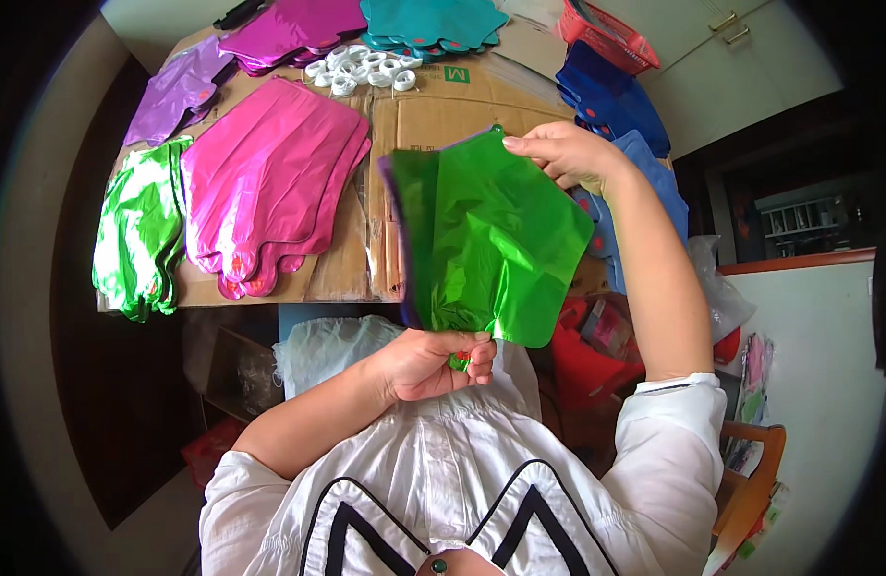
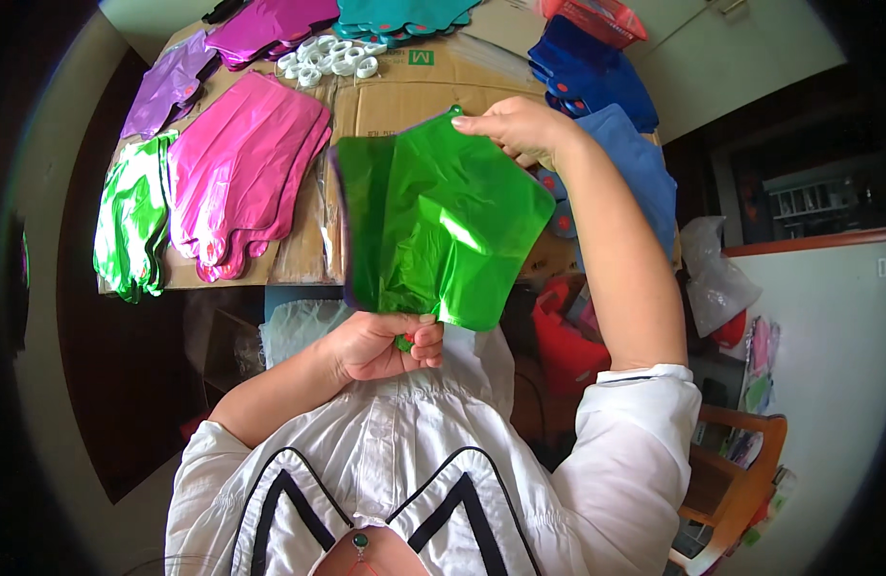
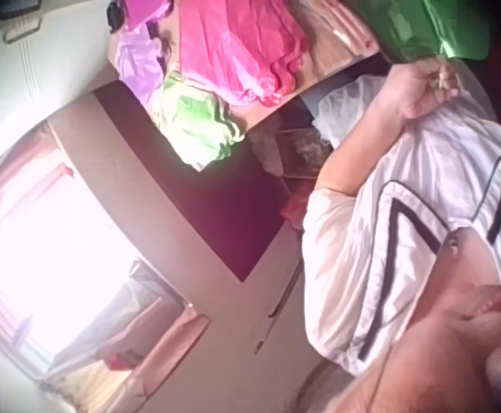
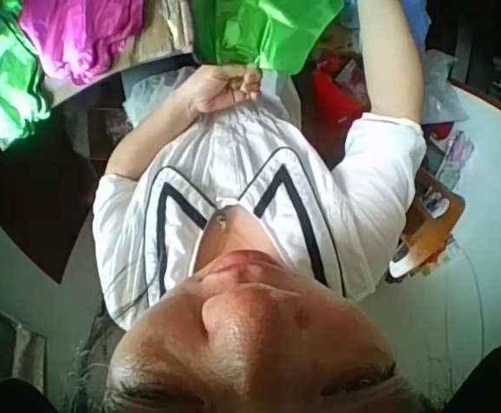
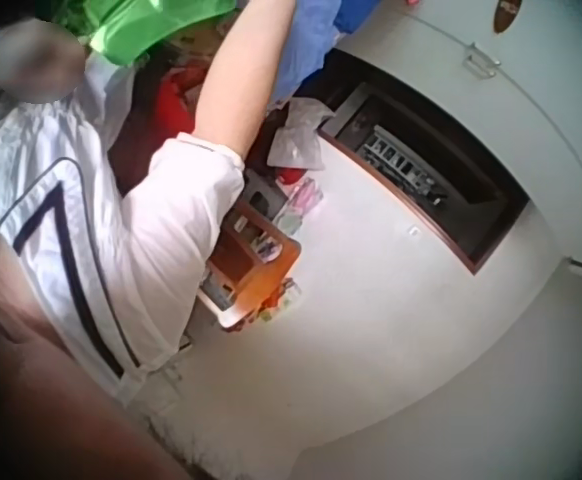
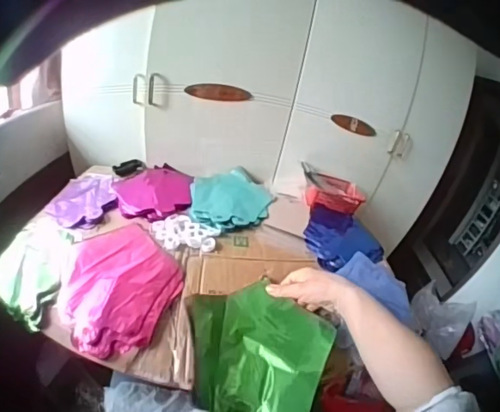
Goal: The recorder is folding colorful star and heart-shaped foil balloons and placing them into clear plastic retail packaging with cardboard inserts.
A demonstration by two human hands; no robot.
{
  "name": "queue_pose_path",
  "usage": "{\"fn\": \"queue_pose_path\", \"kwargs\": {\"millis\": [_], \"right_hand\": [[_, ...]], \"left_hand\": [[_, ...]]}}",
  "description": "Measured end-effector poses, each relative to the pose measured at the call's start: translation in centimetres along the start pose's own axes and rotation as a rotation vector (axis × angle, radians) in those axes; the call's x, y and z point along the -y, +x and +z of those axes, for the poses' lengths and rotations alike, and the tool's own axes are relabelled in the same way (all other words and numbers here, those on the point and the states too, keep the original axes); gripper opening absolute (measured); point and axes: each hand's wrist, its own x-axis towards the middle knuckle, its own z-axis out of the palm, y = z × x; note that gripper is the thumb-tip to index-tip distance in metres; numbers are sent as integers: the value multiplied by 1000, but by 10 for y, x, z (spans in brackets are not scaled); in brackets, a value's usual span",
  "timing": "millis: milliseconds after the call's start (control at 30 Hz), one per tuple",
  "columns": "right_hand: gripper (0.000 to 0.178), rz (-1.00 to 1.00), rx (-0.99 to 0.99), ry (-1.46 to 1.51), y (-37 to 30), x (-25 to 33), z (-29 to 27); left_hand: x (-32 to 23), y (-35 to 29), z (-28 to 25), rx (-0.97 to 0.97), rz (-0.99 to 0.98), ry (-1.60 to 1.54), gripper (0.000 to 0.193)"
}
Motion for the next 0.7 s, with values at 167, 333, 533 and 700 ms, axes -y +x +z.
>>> {"fn": "queue_pose_path", "kwargs": {"millis": [167,333,533,700], "right_hand": [[25,-16,77,251,9,-7,1],[15,-23,10,-6,13,-3,19],[18,-65,-33,-37,20,-11,21],[25,-107,-129,-210,23,-3,29]], "left_hand": [[-4,-5,1,-132,2,191,19],[-4,-10,17,-272,82,241,17],[4,-1,-3,-282,28,72,12],[9,4,-9,-281,34,24,12]]}}
